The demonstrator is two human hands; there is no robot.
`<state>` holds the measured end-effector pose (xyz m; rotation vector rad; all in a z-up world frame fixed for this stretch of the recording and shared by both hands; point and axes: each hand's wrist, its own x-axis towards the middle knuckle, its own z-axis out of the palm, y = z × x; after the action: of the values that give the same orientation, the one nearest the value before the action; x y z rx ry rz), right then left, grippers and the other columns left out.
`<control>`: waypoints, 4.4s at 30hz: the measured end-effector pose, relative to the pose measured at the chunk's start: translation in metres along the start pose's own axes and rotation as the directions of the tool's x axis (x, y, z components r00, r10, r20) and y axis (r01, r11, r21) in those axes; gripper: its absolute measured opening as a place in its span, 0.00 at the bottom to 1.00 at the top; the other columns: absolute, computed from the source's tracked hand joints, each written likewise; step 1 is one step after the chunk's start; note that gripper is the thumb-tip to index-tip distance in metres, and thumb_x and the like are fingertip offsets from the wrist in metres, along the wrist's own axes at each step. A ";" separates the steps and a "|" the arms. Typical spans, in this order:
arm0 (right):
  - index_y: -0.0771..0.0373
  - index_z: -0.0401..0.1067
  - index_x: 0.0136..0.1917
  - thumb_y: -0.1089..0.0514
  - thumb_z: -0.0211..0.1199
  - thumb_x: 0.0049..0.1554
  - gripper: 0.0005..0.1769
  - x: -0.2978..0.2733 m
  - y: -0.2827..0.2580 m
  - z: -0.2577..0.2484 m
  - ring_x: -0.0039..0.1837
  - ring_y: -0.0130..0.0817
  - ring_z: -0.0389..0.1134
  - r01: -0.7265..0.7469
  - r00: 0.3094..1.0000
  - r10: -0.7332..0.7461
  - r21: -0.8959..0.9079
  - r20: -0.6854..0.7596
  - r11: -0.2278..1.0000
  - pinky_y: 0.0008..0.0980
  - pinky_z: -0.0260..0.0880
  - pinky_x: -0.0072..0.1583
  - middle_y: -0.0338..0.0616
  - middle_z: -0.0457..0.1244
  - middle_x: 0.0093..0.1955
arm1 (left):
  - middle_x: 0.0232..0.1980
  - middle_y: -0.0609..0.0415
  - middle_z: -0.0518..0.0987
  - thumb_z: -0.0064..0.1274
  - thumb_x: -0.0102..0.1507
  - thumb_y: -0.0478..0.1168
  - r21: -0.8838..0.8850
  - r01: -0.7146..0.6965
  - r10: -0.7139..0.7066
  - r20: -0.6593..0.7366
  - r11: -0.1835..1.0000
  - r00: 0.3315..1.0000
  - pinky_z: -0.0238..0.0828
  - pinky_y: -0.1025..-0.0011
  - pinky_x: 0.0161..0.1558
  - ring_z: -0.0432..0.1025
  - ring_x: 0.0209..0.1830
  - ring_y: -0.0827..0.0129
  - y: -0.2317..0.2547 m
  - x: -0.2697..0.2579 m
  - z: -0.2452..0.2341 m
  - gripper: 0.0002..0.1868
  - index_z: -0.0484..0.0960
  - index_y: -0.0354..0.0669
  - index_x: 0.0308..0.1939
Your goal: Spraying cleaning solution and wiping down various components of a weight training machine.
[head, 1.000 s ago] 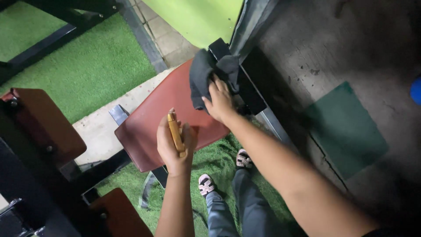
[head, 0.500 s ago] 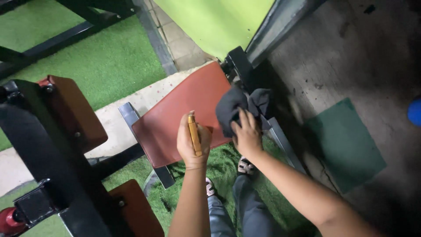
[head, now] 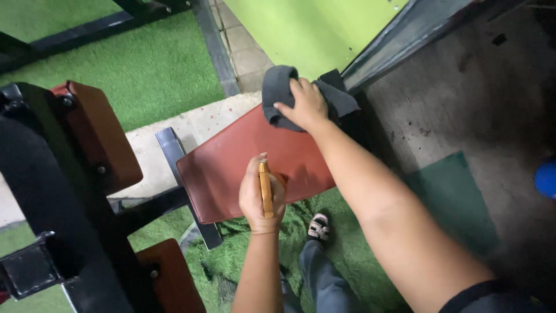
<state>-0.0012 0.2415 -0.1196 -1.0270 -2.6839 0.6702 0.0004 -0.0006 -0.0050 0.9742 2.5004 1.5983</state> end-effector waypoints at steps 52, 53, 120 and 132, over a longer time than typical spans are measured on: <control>0.61 0.68 0.59 0.59 0.70 0.43 0.29 -0.267 -0.020 0.026 0.87 0.59 0.44 0.323 0.945 -0.290 -0.309 0.151 0.895 0.69 0.47 0.78 0.59 0.56 0.74 | 0.62 0.45 0.80 0.57 0.64 0.31 0.148 0.043 -0.007 -0.236 0.988 0.972 0.70 0.58 0.65 0.76 0.58 0.50 -0.017 -0.079 -0.139 0.17 0.76 0.40 0.57; 0.61 0.68 0.59 0.59 0.70 0.43 0.29 -0.267 -0.043 0.027 0.87 0.59 0.44 0.326 0.944 -0.290 -0.306 0.158 0.894 0.69 0.47 0.78 0.59 0.56 0.74 | 0.62 0.45 0.80 0.57 0.64 0.31 0.150 0.051 -0.014 -0.236 0.987 0.972 0.70 0.58 0.65 0.76 0.58 0.50 -0.015 -0.084 -0.147 0.17 0.76 0.40 0.57; 0.73 0.60 0.74 0.57 0.61 0.55 0.37 -0.106 -0.001 0.044 0.82 0.68 0.48 0.293 0.928 -0.323 -0.172 -0.186 0.940 0.69 0.41 0.78 0.71 0.53 0.79 | 0.65 0.44 0.77 0.57 0.61 0.36 -0.338 0.431 -0.432 0.077 0.836 0.898 0.66 0.64 0.67 0.72 0.66 0.59 -0.169 -0.097 -0.082 0.31 0.72 0.37 0.69; 0.55 0.68 0.69 0.42 0.69 0.45 0.40 -0.157 -0.202 0.079 0.85 0.52 0.43 0.781 0.549 -0.758 0.107 0.352 0.615 0.63 0.35 0.80 0.49 0.51 0.82 | 0.59 0.37 0.76 0.56 0.61 0.34 -0.055 0.347 -0.351 -0.177 0.936 0.920 0.71 0.60 0.61 0.74 0.58 0.47 -0.073 -0.141 -0.125 0.27 0.70 0.37 0.65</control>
<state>-0.0292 -0.0236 -0.0957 0.4080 -3.0461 0.6047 0.0365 -0.1947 -0.0491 0.3567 2.5744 1.6573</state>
